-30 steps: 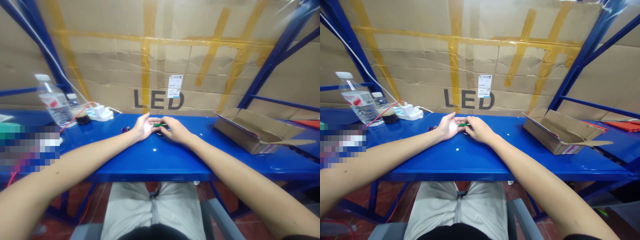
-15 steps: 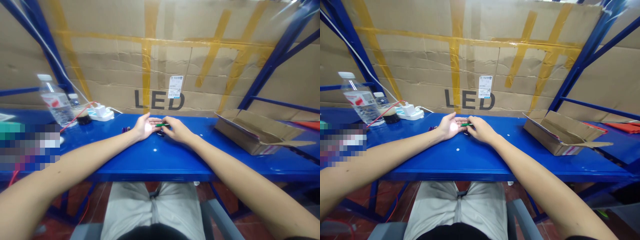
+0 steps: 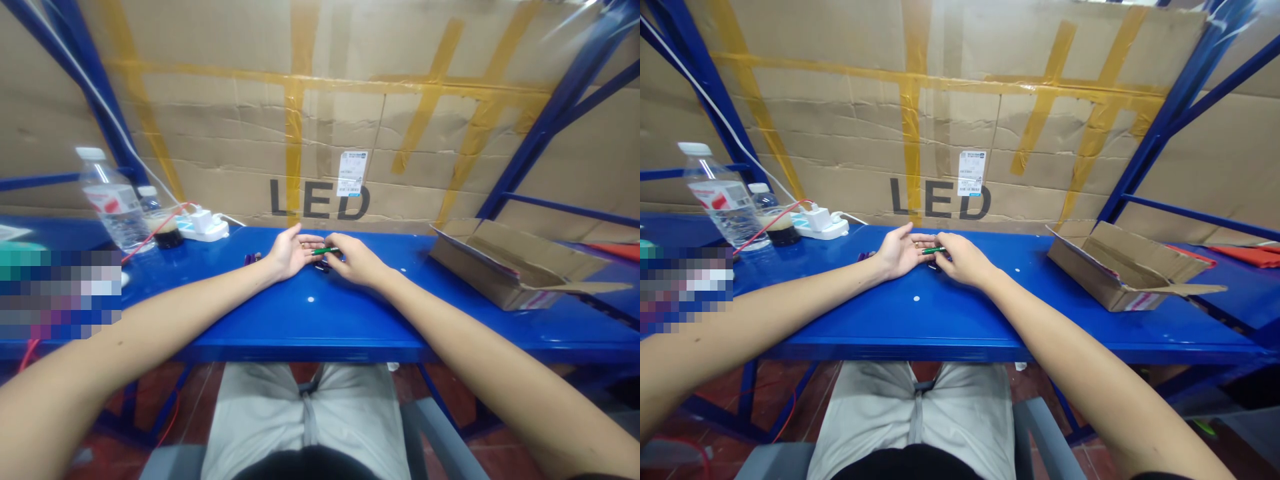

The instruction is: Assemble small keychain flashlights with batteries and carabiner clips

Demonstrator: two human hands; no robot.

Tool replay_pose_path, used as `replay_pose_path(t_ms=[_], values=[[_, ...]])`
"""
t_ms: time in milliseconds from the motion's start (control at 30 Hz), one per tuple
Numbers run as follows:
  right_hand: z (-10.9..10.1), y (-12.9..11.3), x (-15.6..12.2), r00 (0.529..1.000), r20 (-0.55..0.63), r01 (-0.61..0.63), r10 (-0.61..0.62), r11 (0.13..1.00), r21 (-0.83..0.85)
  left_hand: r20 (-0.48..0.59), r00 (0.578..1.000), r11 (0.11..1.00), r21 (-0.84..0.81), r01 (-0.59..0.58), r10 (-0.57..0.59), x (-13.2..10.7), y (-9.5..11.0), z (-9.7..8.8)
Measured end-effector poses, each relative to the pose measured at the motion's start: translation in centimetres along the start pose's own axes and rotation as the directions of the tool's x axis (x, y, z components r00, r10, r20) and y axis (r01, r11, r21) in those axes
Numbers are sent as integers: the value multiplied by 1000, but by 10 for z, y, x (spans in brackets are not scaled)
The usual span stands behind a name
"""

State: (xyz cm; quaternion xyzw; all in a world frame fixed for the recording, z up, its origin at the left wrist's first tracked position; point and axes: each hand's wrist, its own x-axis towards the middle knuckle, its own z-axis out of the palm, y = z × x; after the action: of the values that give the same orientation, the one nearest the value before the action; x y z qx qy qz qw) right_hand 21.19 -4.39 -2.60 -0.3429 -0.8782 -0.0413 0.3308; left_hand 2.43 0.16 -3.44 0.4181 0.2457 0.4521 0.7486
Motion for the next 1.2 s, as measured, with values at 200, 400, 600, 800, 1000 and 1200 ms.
replay_pose_path(t_ms=[200,400,600,800,1000,1200], values=[[-1,-1,0,1000,-13,-9,9,1000,0,3,1000,1000,7,6,-6,-1,0,2],[-2,-1,0,999,-18,-36,36,999,-13,-12,1000,1000,13,4,-4,-3,1,5],[-1,0,0,999,-10,-40,39,999,-30,-4,1000,1000,13,10,-10,-3,2,4],[-2,-1,0,999,-3,-42,42,998,-38,15,1000,1000,9,13,-13,-3,2,4],[-2,-1,0,1000,15,-25,26,998,-63,14,1000,1000,27,12,-12,-4,2,5],[-1,2,0,1000,-2,1,-1,996,-93,60,998,998,59,13,-17,-3,2,2]])
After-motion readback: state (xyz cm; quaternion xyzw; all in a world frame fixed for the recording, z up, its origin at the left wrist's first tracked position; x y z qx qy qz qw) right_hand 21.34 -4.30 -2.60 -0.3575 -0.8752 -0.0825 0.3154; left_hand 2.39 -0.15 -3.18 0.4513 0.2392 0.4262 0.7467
